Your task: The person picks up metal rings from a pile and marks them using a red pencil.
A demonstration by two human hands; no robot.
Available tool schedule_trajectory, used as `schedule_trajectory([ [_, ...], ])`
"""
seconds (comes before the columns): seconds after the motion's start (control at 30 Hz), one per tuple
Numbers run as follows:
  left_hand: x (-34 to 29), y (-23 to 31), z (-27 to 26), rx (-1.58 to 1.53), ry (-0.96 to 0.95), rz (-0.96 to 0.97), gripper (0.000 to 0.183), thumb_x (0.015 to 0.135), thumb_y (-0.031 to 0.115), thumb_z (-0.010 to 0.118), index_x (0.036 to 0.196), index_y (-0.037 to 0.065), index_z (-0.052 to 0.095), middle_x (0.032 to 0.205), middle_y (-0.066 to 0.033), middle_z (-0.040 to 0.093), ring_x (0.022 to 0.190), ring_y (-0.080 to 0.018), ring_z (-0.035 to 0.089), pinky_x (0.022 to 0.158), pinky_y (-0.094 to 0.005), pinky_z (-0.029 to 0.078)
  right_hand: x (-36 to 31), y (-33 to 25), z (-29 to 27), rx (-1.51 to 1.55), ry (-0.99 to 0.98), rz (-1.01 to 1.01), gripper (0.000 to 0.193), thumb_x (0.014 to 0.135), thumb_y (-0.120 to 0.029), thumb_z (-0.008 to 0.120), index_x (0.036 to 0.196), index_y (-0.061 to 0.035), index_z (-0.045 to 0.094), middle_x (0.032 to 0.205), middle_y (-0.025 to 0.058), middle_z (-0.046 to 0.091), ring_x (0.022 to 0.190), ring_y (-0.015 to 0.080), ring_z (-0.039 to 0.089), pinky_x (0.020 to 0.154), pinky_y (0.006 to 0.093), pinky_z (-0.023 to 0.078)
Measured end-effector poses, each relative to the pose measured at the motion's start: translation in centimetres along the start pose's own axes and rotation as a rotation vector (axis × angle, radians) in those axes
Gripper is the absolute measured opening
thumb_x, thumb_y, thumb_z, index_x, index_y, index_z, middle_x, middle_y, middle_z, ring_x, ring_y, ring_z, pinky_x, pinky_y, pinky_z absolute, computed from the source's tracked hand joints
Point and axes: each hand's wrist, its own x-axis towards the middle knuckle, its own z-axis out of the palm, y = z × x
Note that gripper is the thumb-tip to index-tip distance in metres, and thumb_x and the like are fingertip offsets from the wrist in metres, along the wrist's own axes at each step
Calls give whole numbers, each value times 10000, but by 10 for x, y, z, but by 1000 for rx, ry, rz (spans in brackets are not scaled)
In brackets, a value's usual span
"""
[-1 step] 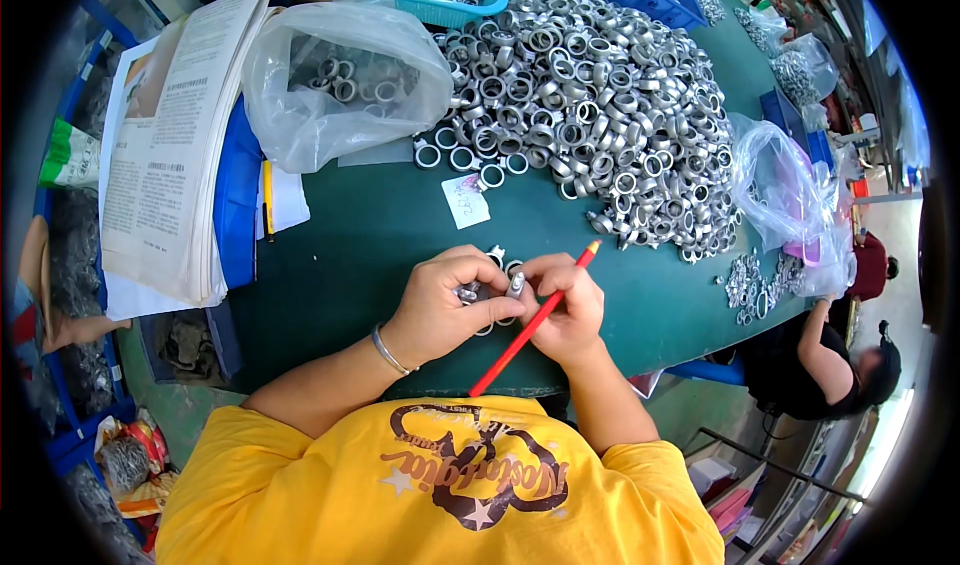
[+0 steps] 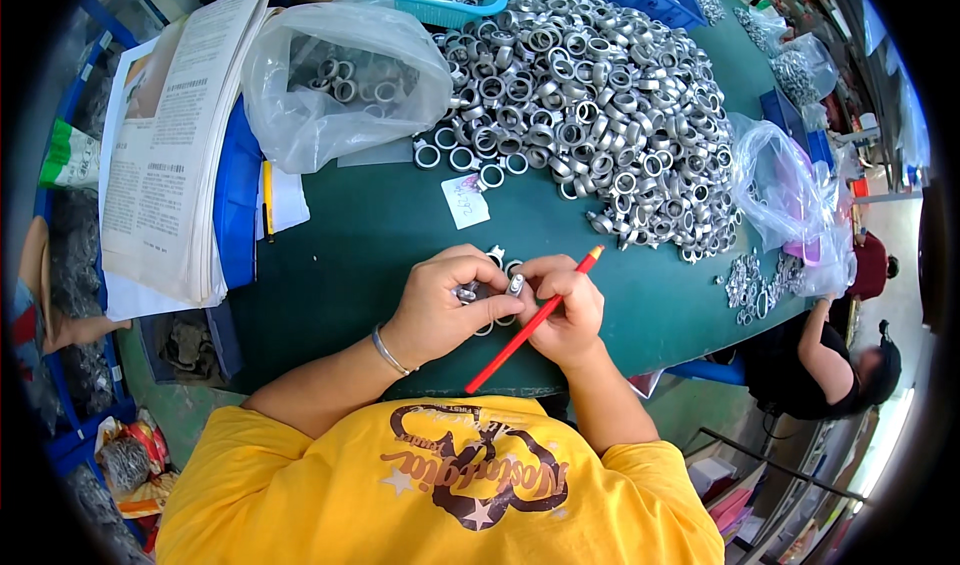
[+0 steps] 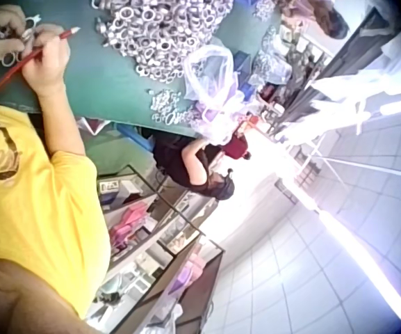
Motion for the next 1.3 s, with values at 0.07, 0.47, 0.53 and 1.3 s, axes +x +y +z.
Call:
schedule_trajectory([
  [0.07, 0, 0, 0, 25, 21, 32, 155, 659, 28, 742, 771, 23, 635, 736, -61, 593, 647, -149, 563, 589, -245, 443, 0, 0, 2, 13, 48, -15, 285, 668, 120, 632, 734, -47, 411, 787, 146, 608, 595, 197, 592, 518, 265, 488],
  [0.47, -1, -1, 1, 2, 17, 4, 197, 686, 5, 727, 857, 26, 629, 781, -39, 588, 694, -104, 545, 618, -211, 431, -1, 0, 1, 3, 105, -30, 308, 649, 120, 653, 746, -45, 411, 811, 159, 607, 598, 180, 599, 518, 249, 502],
  [0.53, -3, 4, 3, -42, 50, -114, 229, 708, 14, 718, 913, 30, 619, 779, -20, 580, 698, -77, 531, 620, -197, 426, -2, 2, 1, -7, 115, -21, 321, 641, 119, 660, 754, -47, 409, 811, 156, 604, 610, 184, 596, 522, 248, 500],
  [1.3, 0, -3, -1, -419, 89, -182, 113, 786, -25, 606, 893, 5, 582, 923, -110, 615, 633, -77, 564, 450, -151, 401, -2, -3, -6, 758, 137, 381, 291, 783, 106, 586, 848, -60, 357, 991, 203, 572, 846, 180, 592, 747, 289, 502],
])
